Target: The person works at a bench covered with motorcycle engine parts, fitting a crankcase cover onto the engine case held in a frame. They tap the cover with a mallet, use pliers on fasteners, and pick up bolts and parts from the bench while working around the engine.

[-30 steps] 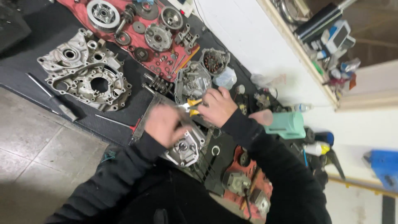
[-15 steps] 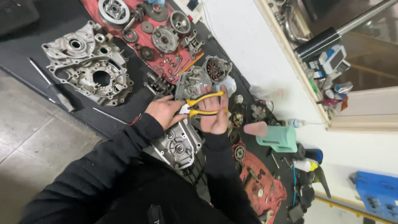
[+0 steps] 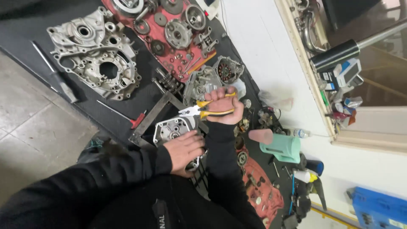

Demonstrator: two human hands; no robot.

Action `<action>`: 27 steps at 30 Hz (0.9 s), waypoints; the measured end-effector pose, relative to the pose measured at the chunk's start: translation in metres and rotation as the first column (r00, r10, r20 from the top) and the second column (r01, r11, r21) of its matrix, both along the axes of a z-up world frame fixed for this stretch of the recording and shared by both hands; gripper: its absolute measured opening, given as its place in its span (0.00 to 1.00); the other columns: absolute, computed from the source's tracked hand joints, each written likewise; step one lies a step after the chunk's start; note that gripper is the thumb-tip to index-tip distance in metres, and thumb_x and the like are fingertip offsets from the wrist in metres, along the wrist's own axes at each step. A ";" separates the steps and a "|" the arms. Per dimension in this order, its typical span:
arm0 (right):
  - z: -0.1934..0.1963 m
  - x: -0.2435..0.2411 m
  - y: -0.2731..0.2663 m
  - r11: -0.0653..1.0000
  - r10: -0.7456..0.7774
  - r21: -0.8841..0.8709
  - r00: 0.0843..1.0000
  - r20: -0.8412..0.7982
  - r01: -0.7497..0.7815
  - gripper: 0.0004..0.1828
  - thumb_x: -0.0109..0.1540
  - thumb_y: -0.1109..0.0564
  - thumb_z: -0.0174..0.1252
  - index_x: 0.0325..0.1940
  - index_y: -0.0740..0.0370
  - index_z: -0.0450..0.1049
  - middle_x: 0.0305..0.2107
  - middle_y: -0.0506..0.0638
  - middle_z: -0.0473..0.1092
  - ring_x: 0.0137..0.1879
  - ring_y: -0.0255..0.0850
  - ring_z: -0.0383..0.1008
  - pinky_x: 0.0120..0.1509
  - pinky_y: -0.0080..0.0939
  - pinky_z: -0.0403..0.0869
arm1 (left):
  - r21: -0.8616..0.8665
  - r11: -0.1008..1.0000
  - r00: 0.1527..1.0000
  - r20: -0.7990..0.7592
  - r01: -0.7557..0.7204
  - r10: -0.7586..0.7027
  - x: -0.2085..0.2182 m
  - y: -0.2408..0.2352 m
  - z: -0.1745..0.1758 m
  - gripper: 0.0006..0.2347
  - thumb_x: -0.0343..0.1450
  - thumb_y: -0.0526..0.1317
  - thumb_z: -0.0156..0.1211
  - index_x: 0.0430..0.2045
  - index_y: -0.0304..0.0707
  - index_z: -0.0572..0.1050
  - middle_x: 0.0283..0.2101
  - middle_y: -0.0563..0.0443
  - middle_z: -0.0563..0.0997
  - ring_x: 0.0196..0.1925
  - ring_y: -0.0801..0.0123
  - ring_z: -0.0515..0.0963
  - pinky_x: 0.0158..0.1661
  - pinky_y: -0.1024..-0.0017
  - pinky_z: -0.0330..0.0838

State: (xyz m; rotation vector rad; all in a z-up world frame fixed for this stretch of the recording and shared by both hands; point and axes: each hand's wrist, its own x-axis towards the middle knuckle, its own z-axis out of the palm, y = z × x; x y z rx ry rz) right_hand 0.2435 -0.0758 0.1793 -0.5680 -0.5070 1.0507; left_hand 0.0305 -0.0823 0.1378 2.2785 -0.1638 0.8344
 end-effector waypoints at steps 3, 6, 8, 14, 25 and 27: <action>0.009 0.005 0.015 0.993 0.062 -0.102 0.997 -0.050 -0.066 0.14 0.65 0.48 0.55 0.49 0.57 0.71 0.35 0.50 0.68 0.41 0.43 0.64 0.54 0.51 0.65 | -0.014 0.999 0.999 -0.017 0.039 -0.039 0.002 -0.005 -0.007 0.33 0.51 0.54 0.76 0.45 0.32 0.72 0.56 0.38 0.73 0.66 0.46 0.69 0.71 0.48 0.53; 0.022 0.004 0.032 0.959 0.179 -0.217 0.983 -0.043 -0.184 0.14 0.64 0.48 0.55 0.49 0.57 0.70 0.35 0.50 0.67 0.42 0.43 0.65 0.53 0.51 0.65 | -0.018 0.999 0.999 -0.006 0.036 -0.036 0.003 -0.004 -0.008 0.34 0.51 0.54 0.75 0.45 0.32 0.72 0.58 0.38 0.73 0.65 0.47 0.69 0.69 0.49 0.53; 0.029 0.000 0.035 0.944 0.183 -0.268 0.981 -0.063 -0.193 0.13 0.64 0.48 0.55 0.47 0.57 0.70 0.34 0.50 0.67 0.42 0.44 0.65 0.53 0.51 0.66 | -0.022 0.999 0.999 0.013 0.042 -0.042 0.002 -0.004 -0.007 0.33 0.51 0.54 0.75 0.45 0.33 0.72 0.58 0.38 0.73 0.66 0.47 0.68 0.69 0.50 0.53; 0.019 -0.021 -0.008 0.991 -0.118 -0.056 0.991 0.057 0.122 0.14 0.59 0.48 0.57 0.44 0.55 0.69 0.34 0.50 0.67 0.41 0.43 0.65 0.53 0.50 0.67 | -0.041 0.998 0.999 0.001 0.050 -0.050 0.004 -0.002 -0.014 0.34 0.51 0.55 0.75 0.46 0.33 0.72 0.58 0.40 0.73 0.66 0.47 0.68 0.70 0.51 0.52; 0.027 -0.002 0.093 0.775 0.350 -0.518 0.929 -0.124 -0.361 0.16 0.62 0.45 0.55 0.43 0.58 0.67 0.30 0.50 0.61 0.37 0.44 0.60 0.45 0.48 0.63 | 0.021 0.996 0.994 -0.056 0.091 -0.090 0.004 -0.001 -0.012 0.36 0.50 0.55 0.75 0.48 0.34 0.71 0.58 0.40 0.71 0.66 0.47 0.67 0.70 0.49 0.49; 0.030 -0.001 0.089 0.753 0.372 -0.550 0.923 -0.098 -0.362 0.17 0.61 0.44 0.55 0.42 0.59 0.67 0.31 0.50 0.61 0.37 0.44 0.59 0.45 0.48 0.63 | 0.003 0.996 0.996 -0.036 0.084 -0.084 0.006 -0.004 -0.013 0.36 0.50 0.55 0.75 0.48 0.35 0.71 0.59 0.40 0.71 0.67 0.48 0.67 0.70 0.50 0.49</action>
